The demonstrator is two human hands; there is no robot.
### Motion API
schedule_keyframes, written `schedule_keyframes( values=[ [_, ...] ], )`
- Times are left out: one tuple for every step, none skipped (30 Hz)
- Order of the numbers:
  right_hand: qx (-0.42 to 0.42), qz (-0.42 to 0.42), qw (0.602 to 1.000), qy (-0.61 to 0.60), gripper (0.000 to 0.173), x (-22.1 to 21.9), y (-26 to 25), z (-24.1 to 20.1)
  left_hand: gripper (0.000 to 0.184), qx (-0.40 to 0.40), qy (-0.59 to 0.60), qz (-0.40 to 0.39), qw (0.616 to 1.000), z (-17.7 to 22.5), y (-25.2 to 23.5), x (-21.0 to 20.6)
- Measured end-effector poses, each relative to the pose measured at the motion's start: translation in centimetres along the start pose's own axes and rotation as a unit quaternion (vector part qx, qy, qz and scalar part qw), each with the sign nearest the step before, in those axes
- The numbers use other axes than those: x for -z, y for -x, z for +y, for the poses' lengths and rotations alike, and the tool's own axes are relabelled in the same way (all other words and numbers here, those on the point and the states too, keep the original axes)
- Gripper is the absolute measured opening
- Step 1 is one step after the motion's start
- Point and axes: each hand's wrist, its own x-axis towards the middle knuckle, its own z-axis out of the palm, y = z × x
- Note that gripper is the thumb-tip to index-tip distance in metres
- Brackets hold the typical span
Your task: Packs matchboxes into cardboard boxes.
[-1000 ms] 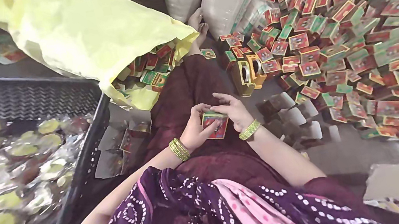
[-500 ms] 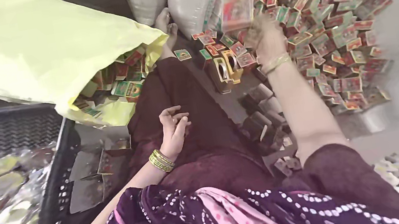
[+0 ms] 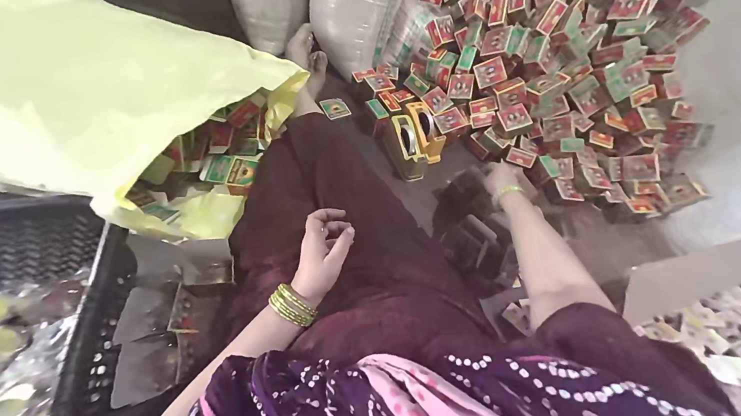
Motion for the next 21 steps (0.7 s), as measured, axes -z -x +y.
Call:
schedule_keyframes(
  values=[
    [0.032, 0.003, 0.999, -0.016, 0.038, 0.1, 0.6, -0.7, 0.042, -0.008, -0.007, -0.006, 1.000, 0.0, 0.0, 0.0],
    [0.071, 0.009, 0.997, -0.028, 0.032, 0.3, 1.4, -1.7, 0.040, -0.015, -0.016, -0.011, 1.000, -0.1, 0.0, 0.0],
    [0.114, 0.012, 0.993, -0.034, 0.030, 0.7, 2.3, -2.7, 0.040, -0.017, -0.024, -0.016, 0.999, -0.1, 0.0, 0.0],
    [0.155, 0.019, 0.987, -0.034, 0.028, 1.3, 3.4, -3.8, 0.041, -0.017, -0.029, -0.021, 0.999, 0.0, -0.1, -0.1],
    [0.195, 0.031, 0.980, -0.038, 0.026, 1.9, 4.8, -4.9, 0.042, -0.016, -0.032, -0.027, 0.999, 0.2, 0.0, -0.3],
    [0.239, 0.048, 0.969, -0.051, 0.024, 2.5, 6.3, -5.9, 0.045, -0.018, -0.036, -0.032, 0.999, 0.3, 0.0, -0.4],
    [0.283, 0.068, 0.954, -0.073, 0.023, 3.0, 7.8, -6.7, 0.050, -0.024, -0.047, -0.035, 0.998, 0.4, 0.2, -0.5],
    [0.328, 0.085, 0.936, -0.098, 0.021, 3.6, 9.3, -7.5, 0.056, -0.040, -0.060, -0.037, 0.997, 0.3, 0.2, -0.7],
    [0.373, 0.098, 0.915, -0.120, 0.020, 4.2, 10.9, -8.3, 0.067, -0.061, -0.071, -0.038, 0.995, 0.3, 0.3, -0.8],
    [0.415, 0.104, 0.893, -0.138, 0.019, 4.8, 12.4, -9.3, 0.078, -0.077, -0.082, -0.041, 0.993, 0.3, 0.3, -0.9],
    [0.453, 0.101, 0.872, -0.153, 0.019, 5.4, 13.9, -10.3, 0.090, -0.089, -0.092, -0.048, 0.991, 0.4, 0.4, -0.9],
    [0.489, 0.096, 0.851, -0.165, 0.019, 5.7, 15.2, -11.4, 0.098, -0.096, -0.100, -0.060, 0.989, 0.6, 0.5, -0.9],
    [0.520, 0.091, 0.832, -0.171, 0.019, 5.8, 16.2, -12.4, 0.102, -0.104, -0.100, -0.073, 0.987, 0.8, 0.5, -0.9],
    [0.542, 0.083, 0.819, -0.172, 0.019, 5.8, 17.1, -13.2, 0.103, -0.115, -0.095, -0.085, 0.985, 0.9, 0.6, -0.9],
    [0.559, 0.074, 0.807, -0.175, 0.017, 5.6, 17.9, -13.8, 0.100, -0.128, -0.087, -0.092, 0.984, 1.0, 0.8, -0.9],
    [0.570, 0.063, 0.799, -0.181, 0.016, 5.4, 18.5, -14.3, 0.097, -0.141, -0.086, -0.090, 0.982, 1.1, 1.0, -0.9],
    [0.577, 0.053, 0.792, -0.193, 0.015, 5.4, 19.1, -14.5, 0.096, -0.146, -0.091, -0.072, 0.982, 1.2, 1.1, -0.9],
    [0.583, 0.042, 0.785, -0.205, 0.015, 5.4, 19.5, -14.7, 0.096, -0.145, -0.106, -0.046, 0.983, 1.3, 1.2, -0.8],
    [0.585, 0.030, 0.780, -0.220, 0.015, 5.5, 19.9, -14.7, 0.096, -0.142, -0.118, -0.029, 0.982, 1.3, 1.3, -0.7],
    [0.584, 0.018, 0.777, -0.236, 0.015, 5.6, 20.3, -14.7, 0.091, -0.143, -0.123, -0.028, 0.982, 1.3, 1.3, -0.5],
    [0.577, 0.008, 0.776, -0.253, 0.014, 5.7, 20.7, -14.5, 0.084, -0.150, -0.123, -0.037, 0.980, 1.3, 1.3, -0.4]
  ],
)
